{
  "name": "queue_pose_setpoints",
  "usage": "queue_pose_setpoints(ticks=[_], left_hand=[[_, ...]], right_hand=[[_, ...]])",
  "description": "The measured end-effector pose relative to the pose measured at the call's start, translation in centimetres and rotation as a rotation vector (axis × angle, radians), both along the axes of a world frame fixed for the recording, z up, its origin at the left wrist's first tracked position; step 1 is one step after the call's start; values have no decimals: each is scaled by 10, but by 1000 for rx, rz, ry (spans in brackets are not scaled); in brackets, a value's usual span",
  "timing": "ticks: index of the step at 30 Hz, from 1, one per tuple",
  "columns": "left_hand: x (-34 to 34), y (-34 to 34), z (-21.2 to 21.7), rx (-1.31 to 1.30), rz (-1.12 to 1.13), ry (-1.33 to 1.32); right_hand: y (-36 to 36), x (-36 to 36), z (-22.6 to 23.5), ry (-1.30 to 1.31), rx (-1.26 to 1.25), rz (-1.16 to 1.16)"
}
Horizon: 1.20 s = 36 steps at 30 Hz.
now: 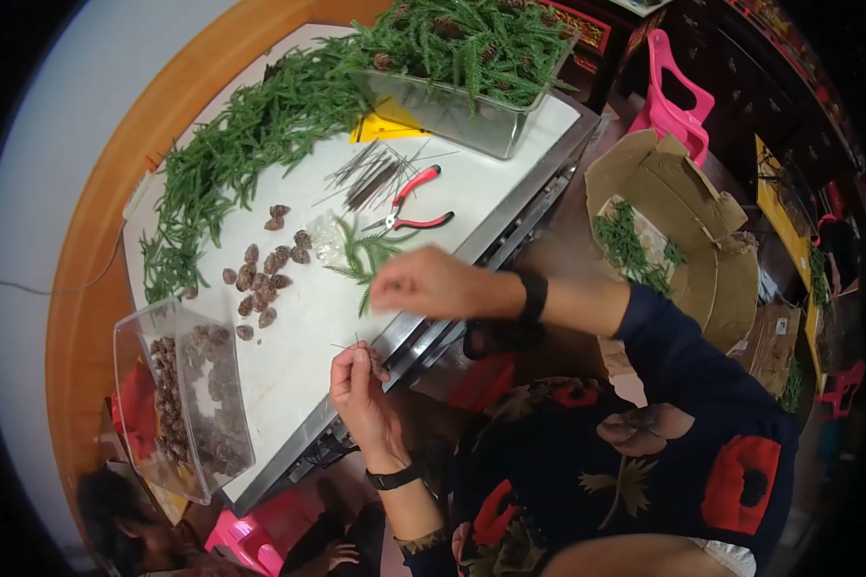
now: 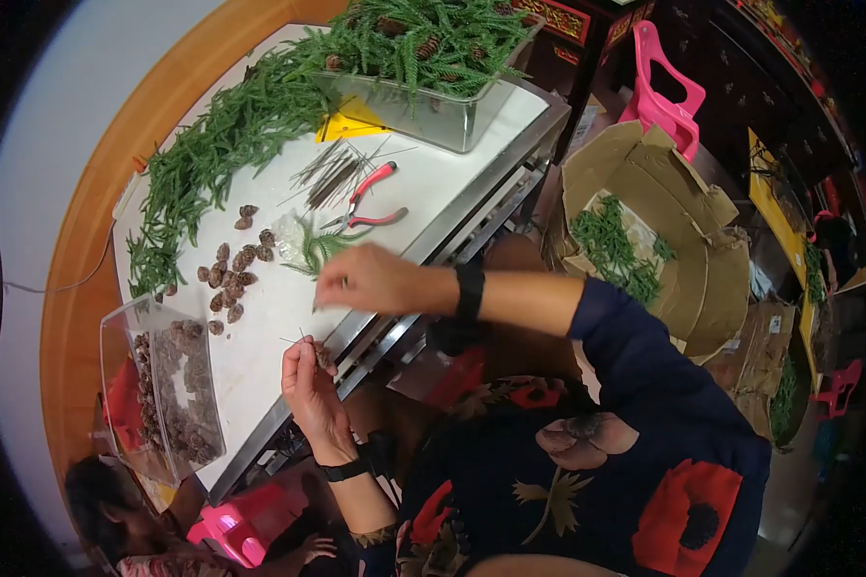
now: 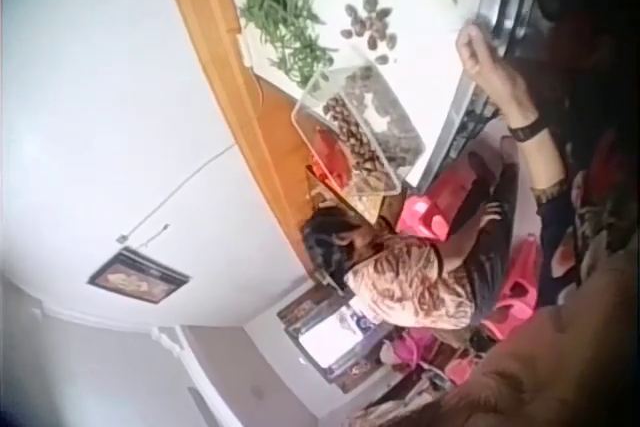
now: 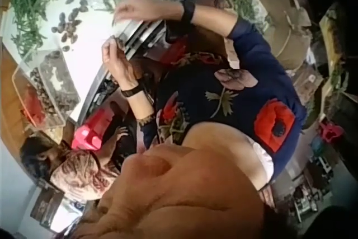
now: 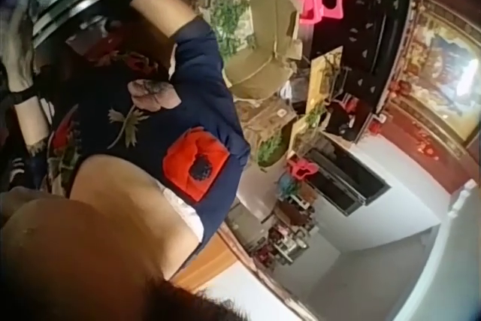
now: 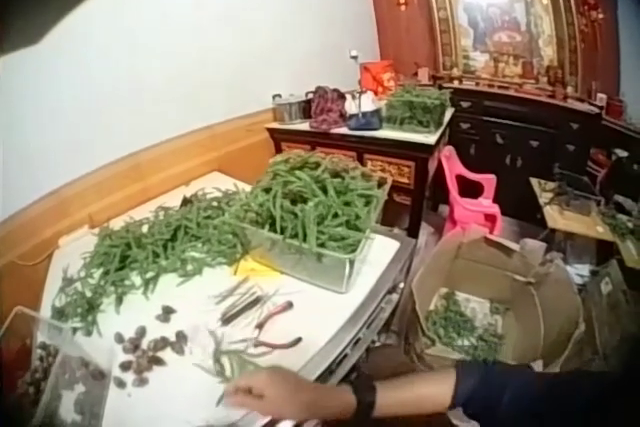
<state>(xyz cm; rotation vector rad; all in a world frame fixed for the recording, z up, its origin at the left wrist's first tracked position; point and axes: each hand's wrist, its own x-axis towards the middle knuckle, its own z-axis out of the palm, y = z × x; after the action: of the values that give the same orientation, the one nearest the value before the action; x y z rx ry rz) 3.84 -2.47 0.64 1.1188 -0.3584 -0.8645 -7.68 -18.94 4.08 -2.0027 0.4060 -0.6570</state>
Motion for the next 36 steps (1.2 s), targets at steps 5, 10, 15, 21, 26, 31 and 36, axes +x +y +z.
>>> queue_pose_setpoints(ticks=[5, 10, 15, 21, 26, 31, 36], left_hand=[[-26, -15, 11, -24, 15, -51], [-31, -21, 12, -2, -13, -179], [-43, -25, 17, 30, -138, -190], [-29, -45, 42, 195, -205, -502], [32, -77, 34, 411, -243, -1531], [44, -95, 21, 425, -331, -1910], [46, -93, 35, 360, -176, -1923]], right_hand=[[36, -15, -20, -106, 545, 56], [32, -22, -36, -75, 752, 62], [34, -37, -38, -269, 699, -17], [31, -65, -28, -399, 984, -25], [32, -91, -18, -360, 938, -118], [37, -102, -28, -361, 975, -140], [35, -123, -33, -333, 1021, -192]])
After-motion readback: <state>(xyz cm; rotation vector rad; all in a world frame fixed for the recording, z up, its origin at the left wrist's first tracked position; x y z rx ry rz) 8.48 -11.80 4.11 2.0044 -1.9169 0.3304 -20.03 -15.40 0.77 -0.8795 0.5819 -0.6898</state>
